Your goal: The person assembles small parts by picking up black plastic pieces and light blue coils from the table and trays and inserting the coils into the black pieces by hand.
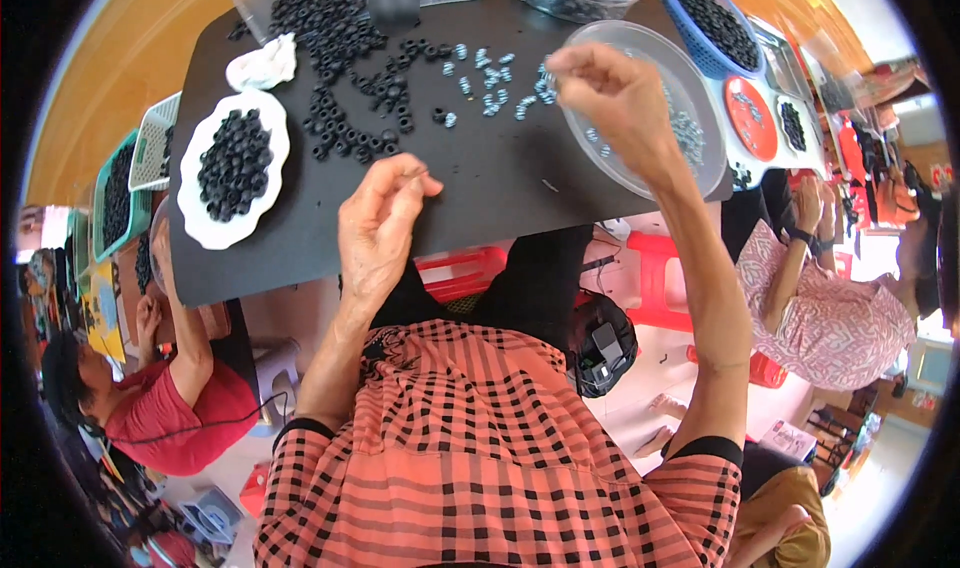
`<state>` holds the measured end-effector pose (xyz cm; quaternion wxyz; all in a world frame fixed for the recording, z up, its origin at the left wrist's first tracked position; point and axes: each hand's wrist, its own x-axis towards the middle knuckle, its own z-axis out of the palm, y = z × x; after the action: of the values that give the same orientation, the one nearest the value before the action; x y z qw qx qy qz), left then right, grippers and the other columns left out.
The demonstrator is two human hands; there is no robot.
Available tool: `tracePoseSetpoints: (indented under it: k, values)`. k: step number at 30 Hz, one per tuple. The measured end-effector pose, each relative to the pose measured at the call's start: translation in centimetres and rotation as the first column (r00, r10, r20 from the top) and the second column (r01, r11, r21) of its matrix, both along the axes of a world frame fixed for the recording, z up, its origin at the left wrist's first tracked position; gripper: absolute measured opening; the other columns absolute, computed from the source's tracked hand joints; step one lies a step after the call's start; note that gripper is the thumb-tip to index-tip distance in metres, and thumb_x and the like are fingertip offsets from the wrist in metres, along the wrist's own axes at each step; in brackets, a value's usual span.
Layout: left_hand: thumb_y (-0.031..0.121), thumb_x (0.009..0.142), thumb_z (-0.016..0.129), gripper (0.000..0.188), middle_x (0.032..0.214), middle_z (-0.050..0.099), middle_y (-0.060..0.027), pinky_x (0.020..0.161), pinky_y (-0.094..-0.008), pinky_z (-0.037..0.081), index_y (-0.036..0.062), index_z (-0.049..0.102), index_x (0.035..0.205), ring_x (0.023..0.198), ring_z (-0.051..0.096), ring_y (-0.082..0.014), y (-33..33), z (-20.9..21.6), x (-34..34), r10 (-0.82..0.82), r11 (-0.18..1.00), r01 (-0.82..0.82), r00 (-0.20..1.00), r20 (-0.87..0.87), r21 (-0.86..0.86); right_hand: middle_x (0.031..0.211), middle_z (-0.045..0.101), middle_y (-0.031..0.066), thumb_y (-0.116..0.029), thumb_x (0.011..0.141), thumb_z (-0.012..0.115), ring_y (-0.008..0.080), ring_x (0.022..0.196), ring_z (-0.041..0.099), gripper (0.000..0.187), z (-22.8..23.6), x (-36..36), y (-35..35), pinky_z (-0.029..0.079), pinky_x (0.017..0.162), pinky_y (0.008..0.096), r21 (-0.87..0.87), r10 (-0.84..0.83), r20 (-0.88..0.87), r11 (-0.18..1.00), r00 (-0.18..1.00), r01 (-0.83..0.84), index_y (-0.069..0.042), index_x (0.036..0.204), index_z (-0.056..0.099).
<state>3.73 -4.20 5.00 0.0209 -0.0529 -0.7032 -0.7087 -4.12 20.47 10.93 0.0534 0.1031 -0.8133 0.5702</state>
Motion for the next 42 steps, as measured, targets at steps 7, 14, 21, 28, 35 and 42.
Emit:
tracePoseSetpoints:
  k: [7,14,21,28,35,42]
  values:
    - [0.002,0.090,0.056,0.024,0.085,0.065,-0.0039,0.068,-0.0219,0.047,-0.0027,0.056,0.113,0.076,0.057,-0.0070,2.2,1.1,-1.7,0.019,1.000,-0.019,0.996,-0.091,0.008,0.086,0.066,0.0021,0.002,0.083,0.062,0.0079,0.078,0.062,0.013,-3.2,2.4,-4.8,0.051,0.072,0.0227,-0.360,0.306,0.182,0.905,0.935,-0.226,0.001,0.096,0.064]
    - [0.002,0.084,0.060,0.020,0.080,0.064,-0.0095,0.066,-0.0282,0.048,-0.0018,0.058,0.104,0.072,0.061,-0.0146,1.6,0.4,-2.6,-0.037,0.977,-0.017,0.967,-0.252,-0.210,0.087,0.066,0.0046,0.004,0.085,0.059,0.0106,0.079,0.063,0.010,-4.7,2.1,-6.1,0.052,0.073,0.0241,-0.487,0.378,0.196,0.839,0.905,-0.245,0.002,0.094,0.062]
    - [0.003,0.085,0.059,0.010,0.073,0.063,-0.0096,0.060,-0.0285,0.047,-0.0005,0.058,0.094,0.065,0.060,-0.0144,1.8,0.3,-2.9,-0.002,0.962,-0.066,0.969,-0.246,-0.266,0.087,0.067,0.0062,0.002,0.086,0.061,0.0107,0.080,0.064,0.010,-5.3,2.6,-6.4,0.053,0.072,0.0237,-0.481,0.328,0.150,0.848,0.933,-0.221,0.003,0.095,0.063]
    - [0.002,0.084,0.059,0.007,0.075,0.062,-0.0110,0.059,-0.0299,0.046,-0.0009,0.058,0.091,0.065,0.060,-0.0163,2.0,0.9,-2.6,-0.015,0.976,-0.023,0.985,-0.172,-0.218,0.086,0.067,0.0058,0.002,0.086,0.061,0.0101,0.079,0.064,0.009,-5.7,3.1,-6.5,0.052,0.071,0.0226,-0.474,0.262,0.108,0.862,0.959,-0.182,0.003,0.095,0.063]
    - [0.001,0.084,0.058,0.008,0.076,0.061,-0.0111,0.058,-0.0288,0.046,-0.0009,0.057,0.091,0.064,0.058,-0.0137,2.2,0.9,-2.9,-0.031,0.913,-0.125,0.928,-0.371,-0.388,0.085,0.067,0.0050,0.002,0.085,0.061,0.0089,0.079,0.064,0.010,-6.2,3.2,-6.7,0.051,0.070,0.0213,-0.417,0.213,0.091,0.895,0.973,-0.157,0.002,0.095,0.063]
    - [0.002,0.086,0.056,0.006,0.070,0.058,-0.0092,0.058,-0.0275,0.045,-0.0006,0.057,0.091,0.062,0.056,-0.0129,2.2,1.8,-2.9,-0.033,0.944,-0.043,0.975,-0.221,-0.327,0.084,0.066,0.0040,0.003,0.086,0.061,0.0081,0.078,0.064,0.008,-6.1,3.4,-6.9,0.052,0.069,0.0210,-0.537,0.240,0.085,0.829,0.967,-0.159,0.003,0.094,0.062]
